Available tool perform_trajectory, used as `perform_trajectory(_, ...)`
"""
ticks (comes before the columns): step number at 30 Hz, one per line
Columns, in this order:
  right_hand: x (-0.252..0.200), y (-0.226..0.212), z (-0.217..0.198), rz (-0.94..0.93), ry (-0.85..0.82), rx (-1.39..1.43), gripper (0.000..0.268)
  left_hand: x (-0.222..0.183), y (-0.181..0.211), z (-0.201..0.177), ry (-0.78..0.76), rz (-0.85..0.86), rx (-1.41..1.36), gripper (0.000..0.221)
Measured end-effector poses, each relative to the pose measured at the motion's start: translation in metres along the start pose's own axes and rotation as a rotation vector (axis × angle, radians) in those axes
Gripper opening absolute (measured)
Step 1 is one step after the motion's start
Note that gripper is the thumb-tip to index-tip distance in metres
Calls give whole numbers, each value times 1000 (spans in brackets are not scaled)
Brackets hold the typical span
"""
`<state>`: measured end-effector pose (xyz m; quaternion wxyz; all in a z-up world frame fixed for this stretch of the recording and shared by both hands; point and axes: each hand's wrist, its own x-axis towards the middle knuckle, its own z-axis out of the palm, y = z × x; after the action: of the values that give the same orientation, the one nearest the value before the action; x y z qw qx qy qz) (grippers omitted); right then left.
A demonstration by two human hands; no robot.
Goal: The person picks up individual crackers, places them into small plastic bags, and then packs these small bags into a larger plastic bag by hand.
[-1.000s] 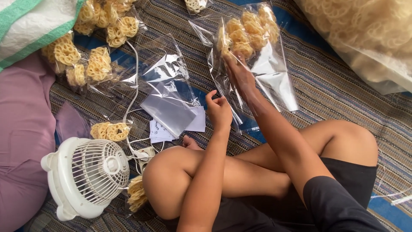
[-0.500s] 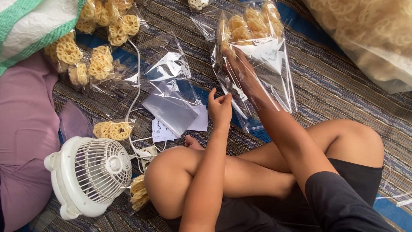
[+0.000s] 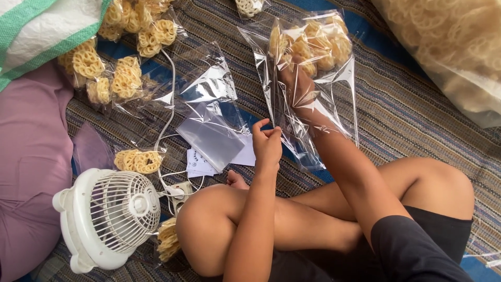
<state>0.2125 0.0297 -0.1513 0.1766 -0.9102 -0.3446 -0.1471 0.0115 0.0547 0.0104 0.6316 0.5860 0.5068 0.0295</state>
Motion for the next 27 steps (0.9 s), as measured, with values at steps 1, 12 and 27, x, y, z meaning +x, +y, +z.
perform_trajectory(1, 2, -6, -14, 4, -2, 1, 63, 1, 0, -1, -1, -2, 4, 43)
perform_trajectory(12, -63, -36, -152, 301, -513, 255, 64, 27, -42, 13, 78, -106, -244, 46)
perform_trajectory(27, -313, -66, -272, -23, -388, 133, 40, 238, 110, -201, 738, 104, -876, 13)
